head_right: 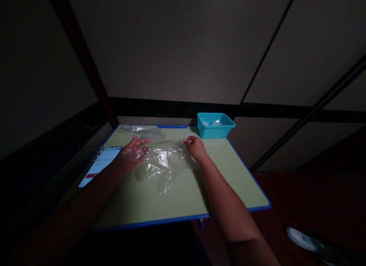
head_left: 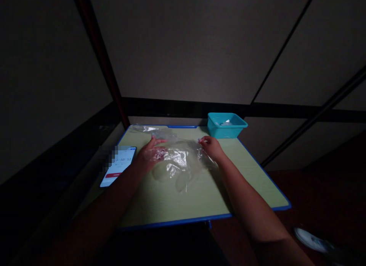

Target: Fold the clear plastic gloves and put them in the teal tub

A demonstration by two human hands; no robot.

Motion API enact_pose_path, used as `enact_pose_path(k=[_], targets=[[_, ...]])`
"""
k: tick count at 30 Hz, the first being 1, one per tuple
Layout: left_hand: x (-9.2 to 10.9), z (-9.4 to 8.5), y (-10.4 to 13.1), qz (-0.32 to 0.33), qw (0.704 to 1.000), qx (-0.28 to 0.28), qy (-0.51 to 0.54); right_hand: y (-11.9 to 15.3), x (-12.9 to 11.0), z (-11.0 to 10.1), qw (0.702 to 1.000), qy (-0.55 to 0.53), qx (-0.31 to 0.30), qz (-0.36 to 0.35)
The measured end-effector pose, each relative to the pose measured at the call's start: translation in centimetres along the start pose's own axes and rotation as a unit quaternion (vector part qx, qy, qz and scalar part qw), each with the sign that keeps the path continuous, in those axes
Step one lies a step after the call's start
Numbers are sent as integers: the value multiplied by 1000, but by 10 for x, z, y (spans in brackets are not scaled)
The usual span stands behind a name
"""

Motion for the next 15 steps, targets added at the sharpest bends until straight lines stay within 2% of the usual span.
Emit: enact_pose_path(k=[2, 5, 7, 9, 10, 12, 13, 15], targets=[[0, -11, -2, 25, 997, 71, -19, -2, 6, 2, 998, 61, -4, 22], [4, -24, -2, 67, 975, 166, -130, -3, 9, 6, 988, 149, -17, 46], [15, -26, 2, 132, 935, 209, -254, -2, 8, 10, 980, 190, -32, 56], [29, -16, 11, 222, 861, 228, -398, -1, 7, 13, 972, 221, -45, 60], [33, -6, 15, 265, 819, 214, -462, -1, 7, 14, 969, 234, -50, 60], [31, 16, 21, 316, 757, 127, -558, 0, 6, 15, 963, 255, -54, 63], [24, 28, 22, 318, 741, 59, -588, 1, 5, 14, 961, 264, -52, 66], [3, 48, 21, 282, 709, -86, -641, 3, 3, 11, 957, 278, -34, 76]])
Point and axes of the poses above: each hand's wrist, its own y-axis away from the middle knuckle, its own z-axis out of the palm, x = y × z, the point moved 6 cm from there along -y, towards the middle knuckle, and after that the axes turned 13 degrees about -x, right-handed, at the moved point
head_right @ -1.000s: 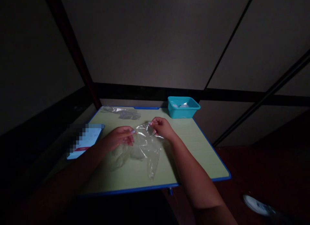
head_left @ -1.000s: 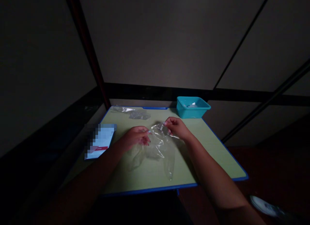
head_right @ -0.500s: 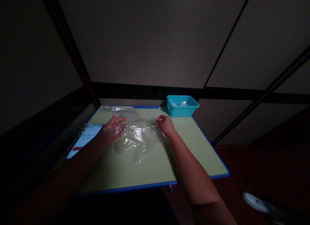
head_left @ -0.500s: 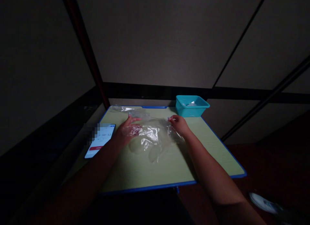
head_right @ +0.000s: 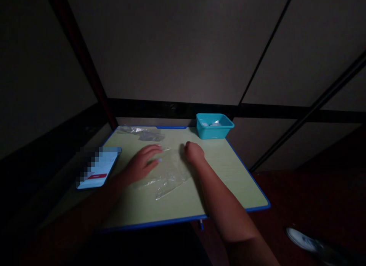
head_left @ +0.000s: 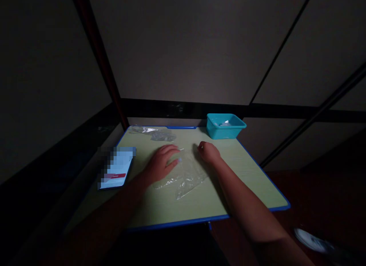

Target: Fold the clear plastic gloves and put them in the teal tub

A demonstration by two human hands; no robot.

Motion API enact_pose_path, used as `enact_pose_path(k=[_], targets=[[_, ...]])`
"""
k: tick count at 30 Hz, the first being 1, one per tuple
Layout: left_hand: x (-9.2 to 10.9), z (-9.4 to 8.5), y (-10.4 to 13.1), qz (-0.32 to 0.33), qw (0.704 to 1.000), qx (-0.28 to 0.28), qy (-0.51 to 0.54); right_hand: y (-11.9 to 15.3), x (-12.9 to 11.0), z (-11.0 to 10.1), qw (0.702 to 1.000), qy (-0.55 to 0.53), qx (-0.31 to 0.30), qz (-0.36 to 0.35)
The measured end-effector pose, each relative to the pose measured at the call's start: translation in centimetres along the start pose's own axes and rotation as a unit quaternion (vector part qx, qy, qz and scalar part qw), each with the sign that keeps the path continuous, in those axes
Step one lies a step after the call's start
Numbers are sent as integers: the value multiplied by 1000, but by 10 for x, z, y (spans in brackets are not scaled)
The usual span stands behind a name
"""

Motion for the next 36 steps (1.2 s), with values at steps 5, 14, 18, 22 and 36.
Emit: enact_pose_path(k=[5, 14, 18, 22, 36], targets=[[6, 49, 6, 5, 970, -231, -75, 20, -22, -16, 992, 44, 93, -66], [-9, 30, 12, -117, 959, -230, -117, 47, -53, 40, 959, 142, -170, -174], [0, 27, 9, -92, 969, -209, -93, 52, -59, 49, 946, 128, -223, -199], [7, 44, 8, -52, 963, -256, -62, 60, -67, 52, 926, 129, -259, -241], [-24, 52, -9, -106, 969, -215, -59, 42, -60, 56, 962, 135, -186, -151]])
Point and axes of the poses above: each hand's wrist, its own y-axis away from the middle knuckle, its own z-axis out of the palm, x = y × z, the point moved 6 cm from there along -y, towards the middle knuckle, and after that the axes turned 13 degrees about -x, right-handed, at the moved point
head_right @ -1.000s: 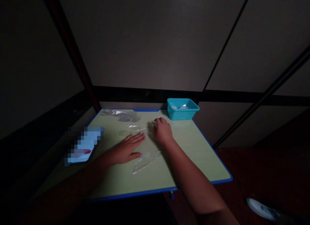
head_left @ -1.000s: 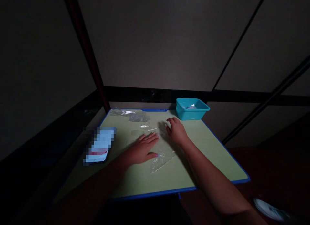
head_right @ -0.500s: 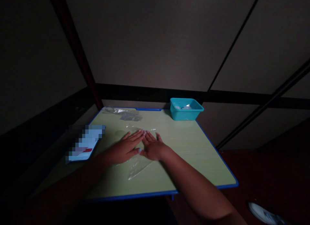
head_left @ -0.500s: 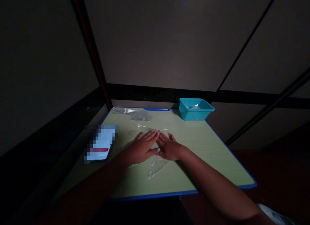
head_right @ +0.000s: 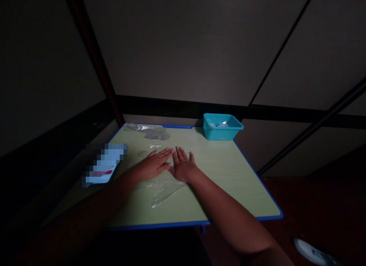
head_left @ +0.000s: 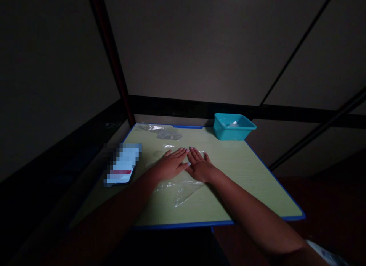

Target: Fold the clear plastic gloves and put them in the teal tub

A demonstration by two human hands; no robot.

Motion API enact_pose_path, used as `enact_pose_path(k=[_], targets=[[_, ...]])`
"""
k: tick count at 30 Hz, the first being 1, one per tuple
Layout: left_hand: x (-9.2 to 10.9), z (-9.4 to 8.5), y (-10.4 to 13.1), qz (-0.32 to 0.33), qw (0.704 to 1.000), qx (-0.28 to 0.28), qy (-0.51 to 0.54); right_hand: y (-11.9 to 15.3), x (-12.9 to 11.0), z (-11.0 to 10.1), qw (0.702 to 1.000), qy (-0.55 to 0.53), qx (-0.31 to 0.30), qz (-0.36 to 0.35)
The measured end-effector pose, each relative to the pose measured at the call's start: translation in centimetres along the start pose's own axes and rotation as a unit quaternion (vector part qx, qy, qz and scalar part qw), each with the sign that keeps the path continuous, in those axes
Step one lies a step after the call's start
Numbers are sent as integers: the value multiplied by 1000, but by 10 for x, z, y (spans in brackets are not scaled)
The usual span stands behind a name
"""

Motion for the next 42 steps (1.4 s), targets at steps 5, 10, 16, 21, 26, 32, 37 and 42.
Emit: enact_pose_path(k=[5, 10, 16, 21, 26, 32, 37, 42], targets=[[-28, -11, 4, -89, 995, 29, -23, 1, 0, -2, 1000, -13, -7, -1], [-53, -16, 10, -217, 974, 47, -45, 0, 2, -1, 1000, -17, -8, -2], [-42, -27, 17, -238, 959, 132, -76, 1, 2, -1, 1000, -13, -13, -1], [13, -9, 6, -1, 993, 50, -103, 3, 3, 1, 1000, 5, -17, 5], [11, 8, -1, -34, 994, -17, -100, 1, 6, 2, 999, 10, 3, 30], [-16, 1, 0, -112, 990, -3, -87, 2, 8, 1, 998, -4, -21, 58], [-37, -10, 6, -210, 973, 12, -94, 3, 7, 0, 998, -11, -27, 59], [-49, -18, 13, -297, 948, 56, -104, 2, 8, 1, 998, -11, -23, 55]])
Point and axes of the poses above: each hand's wrist, its own y-axis away from the middle knuckle, its own z-axis out of the palm, x = y × z, the point moved 6 cm from there along -y, towards the middle knuckle, and after that the axes turned 13 degrees about -x, right-handed, at the moved point
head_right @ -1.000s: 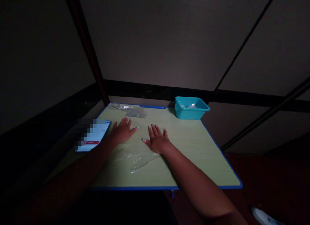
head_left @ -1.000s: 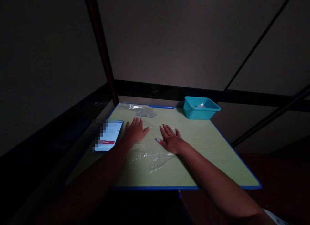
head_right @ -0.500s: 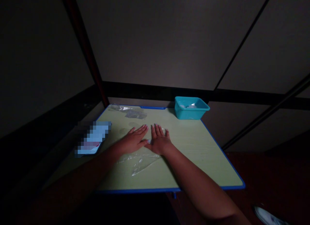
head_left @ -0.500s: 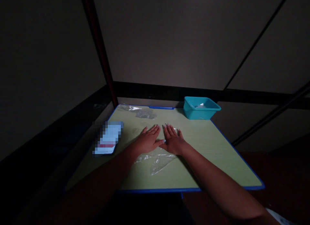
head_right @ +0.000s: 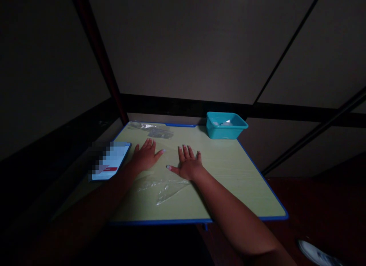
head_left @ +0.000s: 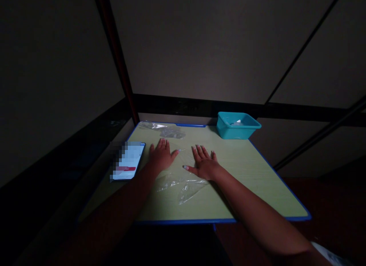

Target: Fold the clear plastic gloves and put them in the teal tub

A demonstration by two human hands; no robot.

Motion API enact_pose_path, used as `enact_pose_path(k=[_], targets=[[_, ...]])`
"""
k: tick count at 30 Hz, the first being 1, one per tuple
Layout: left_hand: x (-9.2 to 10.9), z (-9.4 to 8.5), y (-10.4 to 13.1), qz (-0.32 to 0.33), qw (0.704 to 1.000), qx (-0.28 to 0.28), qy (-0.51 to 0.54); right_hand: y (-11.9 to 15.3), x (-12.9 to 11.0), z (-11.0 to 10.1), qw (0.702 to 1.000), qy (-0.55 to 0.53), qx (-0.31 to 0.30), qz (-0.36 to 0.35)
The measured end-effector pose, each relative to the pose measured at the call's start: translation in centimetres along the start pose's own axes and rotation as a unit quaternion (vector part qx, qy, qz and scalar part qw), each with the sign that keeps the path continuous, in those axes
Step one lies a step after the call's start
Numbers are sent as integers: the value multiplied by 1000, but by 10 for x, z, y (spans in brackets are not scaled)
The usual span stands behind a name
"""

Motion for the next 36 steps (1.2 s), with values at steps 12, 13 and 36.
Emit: enact_pose_path(k=[12, 13, 36], targets=[[67, -2, 36, 331, 943, -28, 28, -6, 40, -12, 995, 44, -40, 78], [69, 2, 36, 340, 939, -43, 27, -7, 40, -11, 995, 46, -43, 79], [-7, 2, 5, -35, 999, -11, 1, -6, 43, -9, 995, 9, -53, 87]])
Point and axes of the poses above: each hand's wrist, its own y-axis away from the middle knuckle, its own z-axis out of the palm, x = y × z, the point moved 6 cm from there along -y, towards the middle knuckle, and after that the axes turned 13 degrees about -x, right-handed, at the moved point
